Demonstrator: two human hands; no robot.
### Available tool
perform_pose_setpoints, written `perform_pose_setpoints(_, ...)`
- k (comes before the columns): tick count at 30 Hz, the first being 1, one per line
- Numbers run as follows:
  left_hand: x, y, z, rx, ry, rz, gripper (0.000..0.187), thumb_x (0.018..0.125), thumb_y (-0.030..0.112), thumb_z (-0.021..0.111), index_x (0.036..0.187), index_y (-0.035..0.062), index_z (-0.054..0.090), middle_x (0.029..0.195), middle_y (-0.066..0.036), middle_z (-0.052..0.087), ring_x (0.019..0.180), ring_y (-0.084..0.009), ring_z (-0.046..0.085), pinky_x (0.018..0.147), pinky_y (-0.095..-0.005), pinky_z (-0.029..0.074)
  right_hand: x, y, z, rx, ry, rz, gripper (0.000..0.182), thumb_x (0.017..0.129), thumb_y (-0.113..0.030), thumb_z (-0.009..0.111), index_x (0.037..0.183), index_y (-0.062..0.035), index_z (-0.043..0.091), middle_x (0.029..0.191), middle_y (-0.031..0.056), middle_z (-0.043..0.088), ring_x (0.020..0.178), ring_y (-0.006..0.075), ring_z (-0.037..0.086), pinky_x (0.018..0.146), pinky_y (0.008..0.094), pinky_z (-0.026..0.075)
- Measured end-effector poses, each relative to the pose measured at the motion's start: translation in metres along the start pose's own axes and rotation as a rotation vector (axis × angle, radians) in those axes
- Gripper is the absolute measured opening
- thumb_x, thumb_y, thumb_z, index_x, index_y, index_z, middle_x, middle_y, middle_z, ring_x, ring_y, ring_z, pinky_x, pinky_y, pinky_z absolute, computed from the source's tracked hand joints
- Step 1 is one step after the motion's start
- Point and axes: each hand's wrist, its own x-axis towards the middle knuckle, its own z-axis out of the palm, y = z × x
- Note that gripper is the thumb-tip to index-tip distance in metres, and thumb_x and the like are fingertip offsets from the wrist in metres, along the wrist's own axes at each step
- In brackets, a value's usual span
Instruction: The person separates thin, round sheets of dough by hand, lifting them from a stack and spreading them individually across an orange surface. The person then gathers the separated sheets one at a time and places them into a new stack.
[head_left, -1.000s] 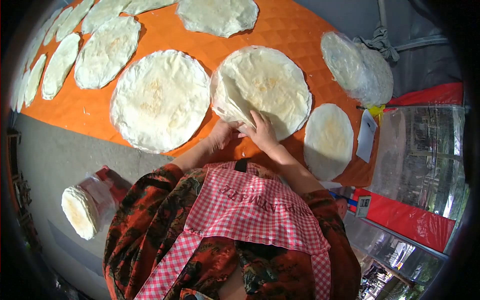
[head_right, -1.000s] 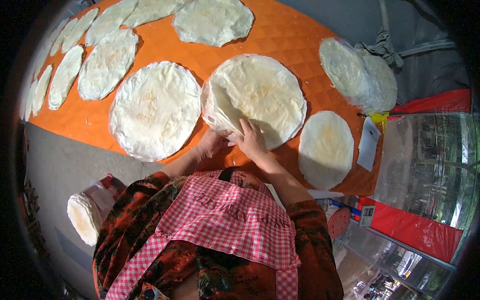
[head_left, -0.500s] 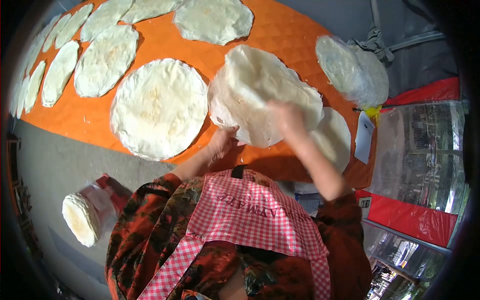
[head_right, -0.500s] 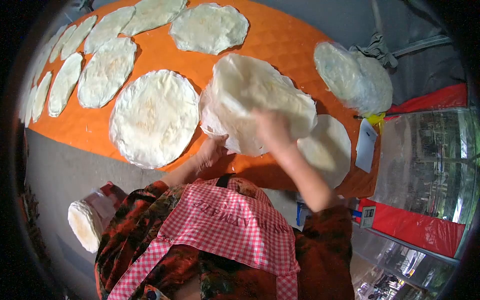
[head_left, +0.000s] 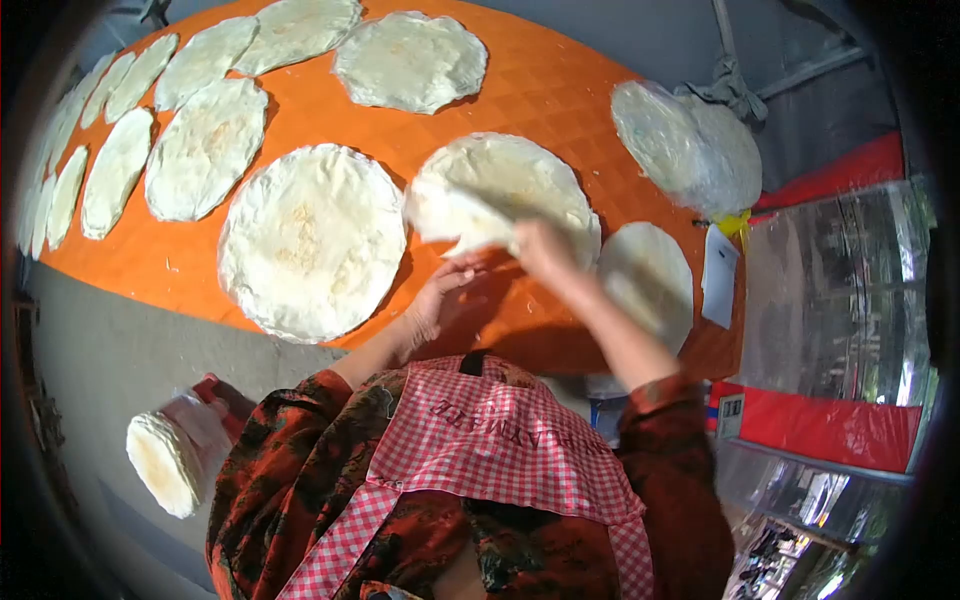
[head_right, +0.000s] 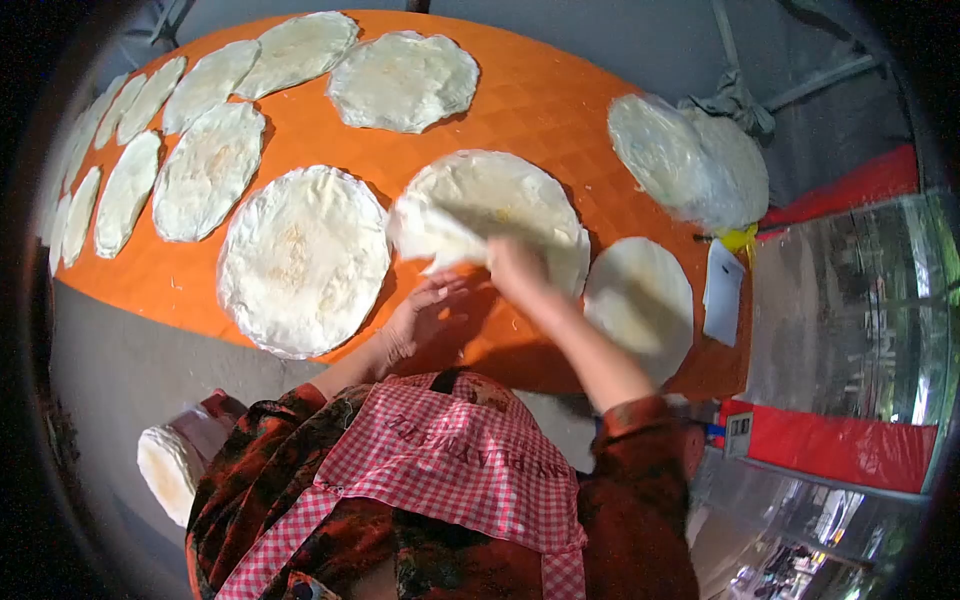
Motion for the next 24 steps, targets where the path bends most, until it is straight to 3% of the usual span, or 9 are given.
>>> perform_pose_setpoints(2, 0.007, -0.007, -0.022, -0.005, 0.158, -0.008, 0.051, 0.083, 0.031, 0.064, 0.125, 0.0116, 0.044, 0.133, -0.010, 0.044, 0.125, -0.0256, 0.039, 0.100, -0.0468, 0.035, 0.013, -0.044, -0.108, 0.026, 0.050, -0.122, 0.011, 0.077, -0.014, 0.063, 0.084, -0.0071, 0.067, 0.078, 0.0179, 0.065, 0.067, 0.0311, 0.063, 0.063, 0.0419, 0.048)
perform_pose_setpoints(5, 0.010, 0.002, -0.027, -0.072, 0.271, -0.010, 0.061, 0.084, 0.038, 0.062, 0.132, 0.0082, 0.039, 0.134, -0.011, 0.043, 0.127, -0.0280, 0.037, 0.102, -0.0484, 0.034, 0.027, -0.048, -0.214, 0.197, -0.042, -0.068, 0.024, 0.078, -0.010, 0.060, 0.098, 0.0033, 0.065, 0.079, 0.0066, 0.067, 0.071, 0.0133, 0.063, 0.066, 0.0298, 0.051)
perform_pose_setpoints(9, -0.005, 0.039, 0.014, -0.206, 0.127, 0.082, 0.061, 0.085, 0.036, 0.061, 0.134, 0.0094, 0.036, 0.139, -0.013, 0.037, 0.130, -0.0309, 0.033, 0.102, -0.0513, 0.032, 0.012, -0.005, -0.257, 0.820, -0.064, -0.037, 0.043, 0.078, -0.009, 0.064, 0.116, 0.0061, 0.053, 0.103, 0.0126, 0.064, 0.090, 0.0179, 0.063, 0.079, 0.0288, 0.050)
perform_pose_setpoints(13, 0.001, 0.044, -0.013, -0.200, 0.055, 0.113, 0.051, 0.088, 0.029, 0.057, 0.125, -0.0030, 0.045, 0.122, -0.019, 0.053, 0.112, -0.0304, 0.054, 0.093, -0.0408, 0.047, 0.015, 0.084, -0.170, 1.040, -0.035, 0.156, 0.047, 0.077, -0.011, 0.069, 0.117, 0.0064, 0.052, 0.106, 0.0134, 0.063, 0.092, 0.0212, 0.062, 0.083, 0.0327, 0.051)
perform_pose_setpoints(15, 0.013, 0.030, -0.039, -0.132, 0.281, 0.099, 0.039, 0.085, 0.015, 0.058, 0.117, -0.0054, 0.049, 0.107, -0.016, 0.060, 0.095, -0.0282, 0.061, 0.084, -0.0367, 0.051, 0.017, 0.156, -0.084, 1.292, -0.182, 0.348, 0.045, 0.080, -0.016, 0.067, 0.117, 0.0056, 0.052, 0.106, 0.0148, 0.063, 0.092, 0.0235, 0.063, 0.082, 0.0361, 0.052)
perform_pose_setpoints(17, 0.038, -0.010, -0.103, 0.028, 0.507, 0.094, 0.037, 0.083, 0.010, 0.059, 0.116, -0.0032, 0.050, 0.104, -0.014, 0.061, 0.093, -0.0280, 0.061, 0.083, -0.0403, 0.052, -0.005, 0.208, 0.017, 1.557, -0.307, 0.755, 0.045, 0.083, -0.030, 0.064, 0.116, -0.0011, 0.055, 0.106, 0.0120, 0.065, 0.097, 0.0244, 0.062, 0.084, 0.0415, 0.050)
perform_pose_setpoints(18, 0.017, 0.008, -0.050, 0.084, 0.546, 0.119, 0.035, 0.081, 0.003, 0.059, 0.114, -0.0008, 0.050, 0.099, -0.012, 0.060, 0.086, -0.0266, 0.061, 0.077, -0.0401, 0.053, -0.018, 0.206, 0.040, 1.421, -0.321, 0.950, 0.048, 0.081, -0.031, 0.067, 0.116, -0.0019, 0.055, 0.107, 0.0121, 0.064, 0.098, 0.0243, 0.062, 0.089, 0.0424, 0.048)
perform_pose_setpoints(22, 0.023, 0.004, -0.058, 0.133, 0.644, 0.007, 0.038, 0.080, 0.004, 0.060, 0.117, 0.0022, 0.050, 0.100, -0.012, 0.060, 0.086, -0.0266, 0.061, 0.076, -0.0401, 0.053, -0.040, 0.209, 0.113, 1.524, 0.042, 0.748, 0.051, 0.073, -0.015, 0.072, 0.118, 0.0007, 0.054, 0.109, 0.0139, 0.062, 0.098, 0.0252, 0.060, 0.090, 0.0375, 0.045)
perform_pose_setpoints(24, 0.013, 0.008, -0.032, 0.085, 0.561, 0.028, 0.036, 0.081, 0.003, 0.059, 0.115, 0.0009, 0.050, 0.098, -0.012, 0.061, 0.084, -0.0262, 0.062, 0.073, -0.0394, 0.054, -0.038, 0.180, 0.072, 1.329, 0.228, 0.548, 0.039, 0.076, -0.012, 0.069, 0.110, 0.0025, 0.057, 0.104, 0.0148, 0.063, 0.098, 0.0242, 0.059, 0.087, 0.0387, 0.046)
